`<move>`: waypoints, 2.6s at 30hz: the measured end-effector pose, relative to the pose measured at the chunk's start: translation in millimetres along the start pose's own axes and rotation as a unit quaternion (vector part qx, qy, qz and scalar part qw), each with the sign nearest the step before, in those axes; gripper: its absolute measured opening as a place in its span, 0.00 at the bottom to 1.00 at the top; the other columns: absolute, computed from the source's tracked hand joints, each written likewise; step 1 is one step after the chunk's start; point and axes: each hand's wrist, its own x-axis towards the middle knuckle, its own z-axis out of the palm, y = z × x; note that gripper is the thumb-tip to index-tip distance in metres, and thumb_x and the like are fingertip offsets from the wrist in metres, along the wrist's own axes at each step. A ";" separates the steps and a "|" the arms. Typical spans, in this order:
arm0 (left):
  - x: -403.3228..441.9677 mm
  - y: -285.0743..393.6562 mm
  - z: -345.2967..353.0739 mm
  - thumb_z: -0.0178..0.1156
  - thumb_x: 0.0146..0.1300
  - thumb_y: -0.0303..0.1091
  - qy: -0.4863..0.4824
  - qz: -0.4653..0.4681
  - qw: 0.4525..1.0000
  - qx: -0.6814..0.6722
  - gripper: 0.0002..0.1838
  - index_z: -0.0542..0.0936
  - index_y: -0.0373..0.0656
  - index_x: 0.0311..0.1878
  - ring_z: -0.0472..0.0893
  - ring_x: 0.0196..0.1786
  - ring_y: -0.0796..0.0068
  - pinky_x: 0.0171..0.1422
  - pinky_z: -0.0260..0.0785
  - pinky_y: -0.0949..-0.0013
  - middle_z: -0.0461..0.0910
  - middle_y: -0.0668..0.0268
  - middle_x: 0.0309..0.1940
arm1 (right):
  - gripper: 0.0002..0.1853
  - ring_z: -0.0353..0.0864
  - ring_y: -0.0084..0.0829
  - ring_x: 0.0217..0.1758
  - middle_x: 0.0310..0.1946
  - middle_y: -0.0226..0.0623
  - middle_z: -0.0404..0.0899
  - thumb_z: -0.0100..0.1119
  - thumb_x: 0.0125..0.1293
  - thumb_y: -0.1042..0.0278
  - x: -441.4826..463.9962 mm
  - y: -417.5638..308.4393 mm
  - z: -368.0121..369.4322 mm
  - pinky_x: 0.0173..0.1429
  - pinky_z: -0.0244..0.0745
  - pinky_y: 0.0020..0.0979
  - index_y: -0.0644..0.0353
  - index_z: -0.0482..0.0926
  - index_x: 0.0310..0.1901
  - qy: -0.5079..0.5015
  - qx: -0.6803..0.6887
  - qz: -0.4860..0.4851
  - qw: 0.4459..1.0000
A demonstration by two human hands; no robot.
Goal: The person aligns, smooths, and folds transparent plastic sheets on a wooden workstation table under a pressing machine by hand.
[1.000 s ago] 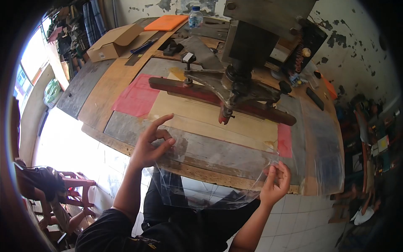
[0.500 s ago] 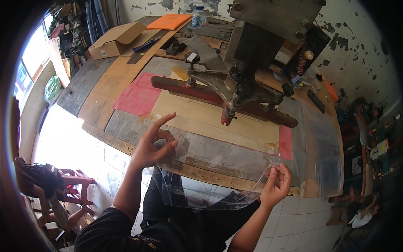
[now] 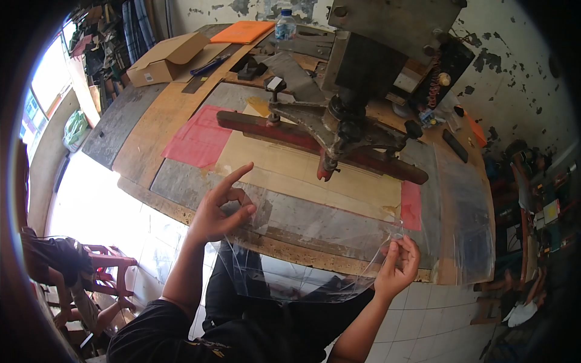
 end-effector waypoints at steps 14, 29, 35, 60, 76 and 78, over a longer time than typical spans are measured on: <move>0.0 0.2 1.2 0.71 0.67 0.28 -0.007 -0.016 1.000 -0.014 0.46 0.62 0.38 0.86 0.85 0.38 0.81 0.62 0.73 0.71 0.85 0.70 0.28 | 0.15 0.84 0.25 0.38 0.46 0.41 0.86 0.64 0.78 0.78 -1.3 -1.6 0.4 0.44 0.83 0.27 0.67 0.79 0.62 0.007 -0.004 0.008 1.000; -2.1 -3.2 0.0 0.71 0.66 0.30 0.001 -0.002 1.000 -0.011 0.46 0.62 0.39 0.86 0.85 0.39 0.82 0.63 0.71 0.71 0.86 0.71 0.28 | 0.13 0.85 0.25 0.39 0.46 0.41 0.86 0.64 0.79 0.78 -1.8 -2.5 -0.4 0.42 0.86 0.28 0.67 0.80 0.61 0.001 -0.028 -0.012 1.000; -1.8 -0.7 0.5 0.71 0.66 0.31 0.001 -0.007 1.000 -0.004 0.46 0.63 0.38 0.86 0.85 0.39 0.81 0.64 0.72 0.70 0.87 0.70 0.28 | 0.14 0.85 0.25 0.39 0.47 0.41 0.86 0.64 0.79 0.77 -2.0 1.3 -0.4 0.42 0.85 0.27 0.67 0.79 0.62 0.007 -0.017 -0.017 1.000; 1.9 -10.3 14.8 0.75 0.59 0.25 0.022 0.015 1.000 0.013 0.51 0.63 0.45 0.86 0.85 0.45 0.69 0.61 0.76 0.65 0.85 0.63 0.38 | 0.12 0.89 0.25 0.37 0.40 0.38 0.87 0.66 0.77 0.78 3.6 -12.0 1.2 0.45 0.85 0.27 0.68 0.81 0.59 -0.009 0.001 0.016 1.000; 0.8 -18.0 15.9 0.79 0.54 0.31 0.013 0.010 0.998 0.065 0.51 0.68 0.45 0.83 0.82 0.55 0.61 0.68 0.74 0.58 0.85 0.55 0.55 | 0.12 0.90 0.26 0.35 0.41 0.39 0.89 0.67 0.77 0.75 4.1 -11.7 -1.2 0.43 0.83 0.27 0.65 0.83 0.58 -0.024 -0.029 0.016 0.999; 0.8 -19.9 14.5 0.79 0.55 0.30 0.006 0.005 0.997 0.072 0.50 0.69 0.44 0.83 0.82 0.57 0.62 0.68 0.73 0.59 0.83 0.55 0.58 | 0.13 0.88 0.24 0.35 0.41 0.38 0.88 0.67 0.77 0.76 4.2 -12.2 -1.7 0.42 0.82 0.26 0.65 0.82 0.59 -0.023 -0.032 0.016 0.999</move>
